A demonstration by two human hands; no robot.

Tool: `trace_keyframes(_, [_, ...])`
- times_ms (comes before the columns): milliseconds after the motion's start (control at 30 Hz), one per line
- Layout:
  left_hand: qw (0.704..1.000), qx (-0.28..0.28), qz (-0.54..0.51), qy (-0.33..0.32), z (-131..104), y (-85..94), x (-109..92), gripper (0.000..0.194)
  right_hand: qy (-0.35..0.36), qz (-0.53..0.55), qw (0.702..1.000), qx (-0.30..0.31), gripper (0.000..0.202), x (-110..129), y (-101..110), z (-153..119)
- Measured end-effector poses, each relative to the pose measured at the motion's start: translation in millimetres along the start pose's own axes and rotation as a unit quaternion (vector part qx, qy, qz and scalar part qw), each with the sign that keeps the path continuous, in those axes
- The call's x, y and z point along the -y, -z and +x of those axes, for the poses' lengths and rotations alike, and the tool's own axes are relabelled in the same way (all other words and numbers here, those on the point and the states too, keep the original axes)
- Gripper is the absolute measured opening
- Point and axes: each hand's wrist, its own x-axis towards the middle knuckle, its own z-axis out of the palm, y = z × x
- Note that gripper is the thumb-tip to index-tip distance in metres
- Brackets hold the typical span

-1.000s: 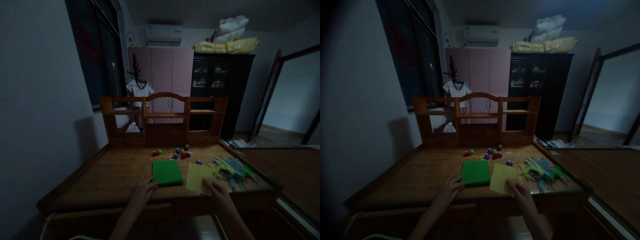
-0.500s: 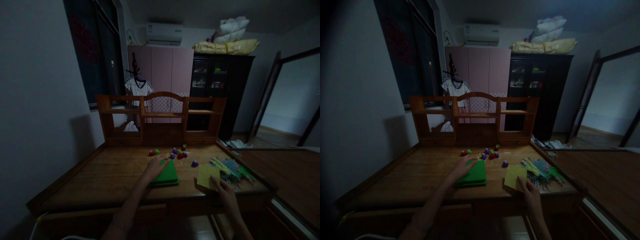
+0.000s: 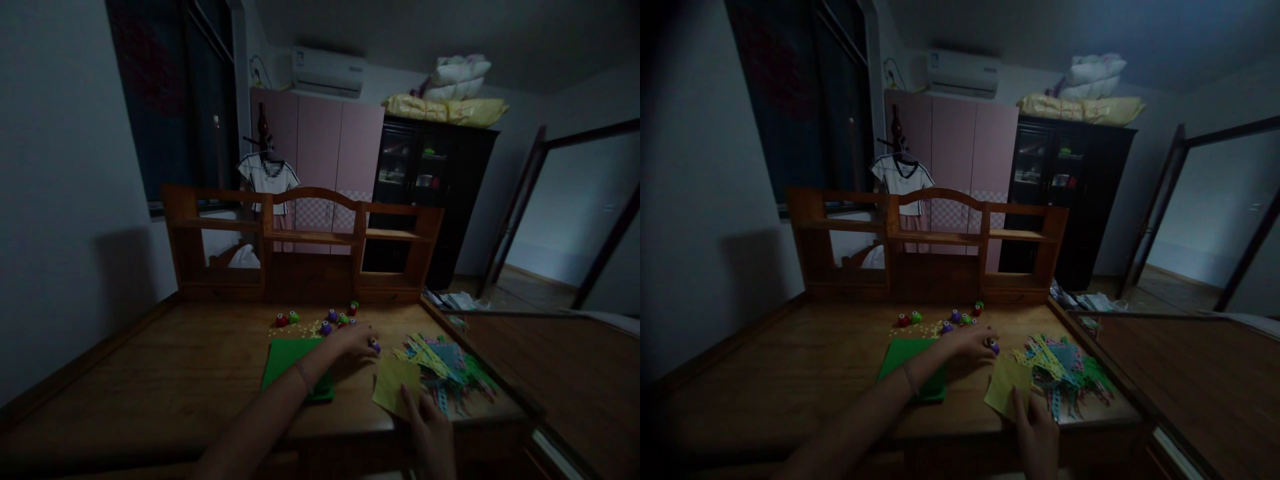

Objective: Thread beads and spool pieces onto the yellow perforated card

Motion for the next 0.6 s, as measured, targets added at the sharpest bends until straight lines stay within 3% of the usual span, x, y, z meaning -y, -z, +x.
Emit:
trace_keyframes(100, [0.999,0.029,0.032,-0.011,12.4,-10.5,-8.7,0.032,0.004,0.004,1.000,-0.015,0.047,9.9,1.7,-0.9])
trace_keyframes(167, [1.000,0.029,0.000,-0.011,16.2,-7.8,-9.8,0.029,-0.001,0.001,1.000,-0.026,0.049,17.0,1.5,-2.0])
trace_keyframes(233, [0.996,-0.003,-0.091,-0.009,15.4,4.8,-7.5,0.027,-0.014,-0.002,0.999,-0.031,0.051,22.9,0.4,-3.5])
trace_keyframes(300, [0.969,-0.074,-0.235,0.004,7.8,26.2,-1.5,0.029,-0.028,0.000,0.999,-0.034,0.052,26.9,-0.1,-5.3])
trace_keyframes(400, [0.869,-0.196,-0.450,0.069,-19.9,62.5,15.2,0.038,-0.038,-0.002,0.999,-0.034,0.052,29.8,3.0,-6.8])
trace_keyframes(500, [0.721,-0.294,-0.614,0.130,-64.4,84.5,37.3,0.043,-0.039,-0.014,0.999,-0.009,0.048,35.2,6.4,-3.9])
trace_keyframes(600, [0.632,-0.307,-0.683,0.200,-110.3,87.1,56.4,0.040,-0.035,-0.032,0.998,0.039,0.044,58.5,-2.8,6.6])
